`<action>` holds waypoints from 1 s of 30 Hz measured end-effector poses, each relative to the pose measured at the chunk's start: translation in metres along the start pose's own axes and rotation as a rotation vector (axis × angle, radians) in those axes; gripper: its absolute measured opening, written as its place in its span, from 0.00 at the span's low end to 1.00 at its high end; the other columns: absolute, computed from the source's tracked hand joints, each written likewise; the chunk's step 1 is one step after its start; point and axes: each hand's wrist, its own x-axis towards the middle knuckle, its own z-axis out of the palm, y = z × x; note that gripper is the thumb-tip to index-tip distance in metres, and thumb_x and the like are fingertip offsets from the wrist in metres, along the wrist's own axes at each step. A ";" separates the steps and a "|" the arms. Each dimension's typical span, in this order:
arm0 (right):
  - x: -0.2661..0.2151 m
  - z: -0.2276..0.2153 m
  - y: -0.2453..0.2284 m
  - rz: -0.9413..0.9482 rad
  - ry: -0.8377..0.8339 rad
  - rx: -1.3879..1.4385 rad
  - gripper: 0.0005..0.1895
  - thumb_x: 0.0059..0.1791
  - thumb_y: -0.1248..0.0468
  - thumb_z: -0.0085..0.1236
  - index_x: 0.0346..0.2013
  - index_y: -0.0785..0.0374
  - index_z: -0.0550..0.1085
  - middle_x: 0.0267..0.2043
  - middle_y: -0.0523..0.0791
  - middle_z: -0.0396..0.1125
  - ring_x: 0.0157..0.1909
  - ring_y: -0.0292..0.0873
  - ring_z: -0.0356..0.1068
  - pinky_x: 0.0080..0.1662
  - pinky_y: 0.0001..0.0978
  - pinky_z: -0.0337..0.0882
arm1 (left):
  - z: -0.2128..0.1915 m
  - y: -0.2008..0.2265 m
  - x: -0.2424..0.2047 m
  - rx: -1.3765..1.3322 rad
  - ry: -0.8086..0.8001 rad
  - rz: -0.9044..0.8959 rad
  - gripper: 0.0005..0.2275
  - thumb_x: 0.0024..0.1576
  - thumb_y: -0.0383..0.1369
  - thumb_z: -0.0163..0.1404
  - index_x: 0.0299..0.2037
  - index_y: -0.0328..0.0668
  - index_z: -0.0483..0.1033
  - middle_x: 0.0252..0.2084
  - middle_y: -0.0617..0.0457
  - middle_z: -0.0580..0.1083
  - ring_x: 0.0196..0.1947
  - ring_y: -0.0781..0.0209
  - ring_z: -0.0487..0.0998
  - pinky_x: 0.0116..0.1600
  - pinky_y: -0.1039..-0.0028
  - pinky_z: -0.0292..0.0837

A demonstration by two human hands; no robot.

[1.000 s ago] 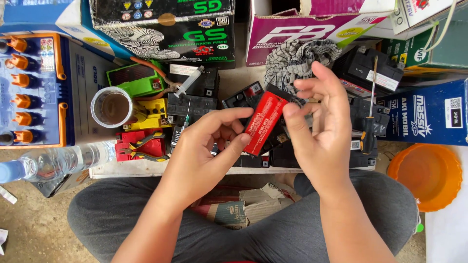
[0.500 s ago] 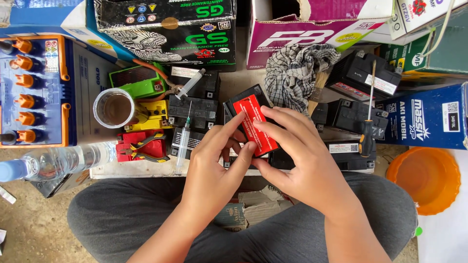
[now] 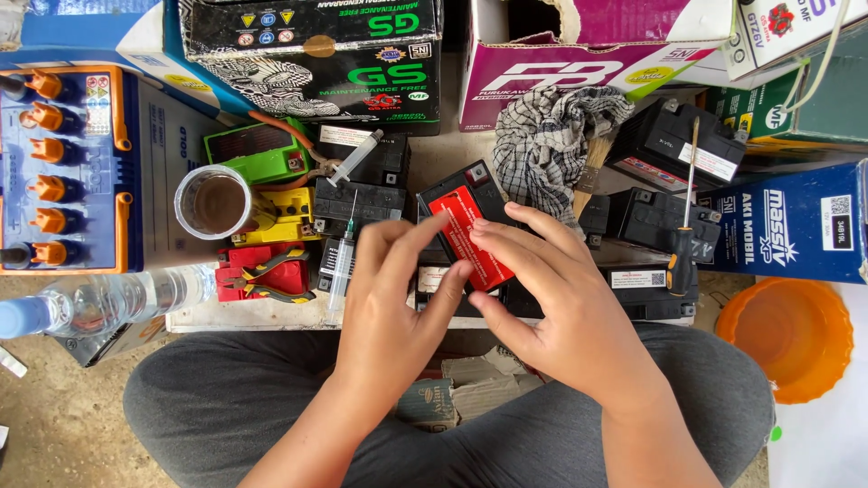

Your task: Refilling battery cells with electrolyte using a syringe and fitting plastic covers

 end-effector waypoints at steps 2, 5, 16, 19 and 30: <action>0.000 0.001 0.000 0.009 0.024 -0.001 0.23 0.53 0.65 0.58 0.62 0.67 0.69 0.65 0.49 0.68 0.72 0.57 0.60 0.70 0.51 0.64 | 0.001 -0.006 0.005 0.061 0.086 0.084 0.21 0.64 0.37 0.53 0.65 0.40 0.68 0.57 0.43 0.67 0.58 0.49 0.71 0.62 0.63 0.69; -0.002 0.003 0.004 0.017 0.033 0.009 0.23 0.52 0.66 0.58 0.62 0.66 0.68 0.65 0.48 0.68 0.71 0.57 0.62 0.69 0.52 0.64 | 0.001 -0.012 0.011 0.065 0.052 0.133 0.23 0.63 0.35 0.54 0.67 0.39 0.65 0.68 0.41 0.64 0.64 0.46 0.70 0.67 0.60 0.67; 0.000 0.004 0.010 0.142 0.117 0.155 0.27 0.53 0.66 0.55 0.67 0.67 0.63 0.68 0.53 0.62 0.71 0.51 0.63 0.72 0.43 0.62 | 0.005 -0.013 0.011 0.108 0.036 0.135 0.24 0.63 0.35 0.54 0.68 0.38 0.65 0.69 0.42 0.66 0.67 0.44 0.68 0.69 0.57 0.65; 0.003 0.005 0.011 0.138 0.122 0.170 0.26 0.54 0.67 0.54 0.66 0.68 0.64 0.69 0.53 0.61 0.72 0.51 0.61 0.73 0.43 0.61 | 0.003 -0.010 0.011 0.190 0.050 0.184 0.23 0.63 0.34 0.54 0.67 0.36 0.65 0.68 0.40 0.66 0.64 0.42 0.70 0.67 0.55 0.66; 0.001 0.005 0.014 0.151 0.097 0.180 0.23 0.54 0.66 0.53 0.64 0.65 0.66 0.70 0.51 0.61 0.73 0.49 0.61 0.72 0.41 0.61 | 0.004 -0.009 0.012 0.268 0.036 0.239 0.23 0.64 0.33 0.52 0.68 0.35 0.63 0.67 0.35 0.65 0.63 0.37 0.70 0.66 0.51 0.66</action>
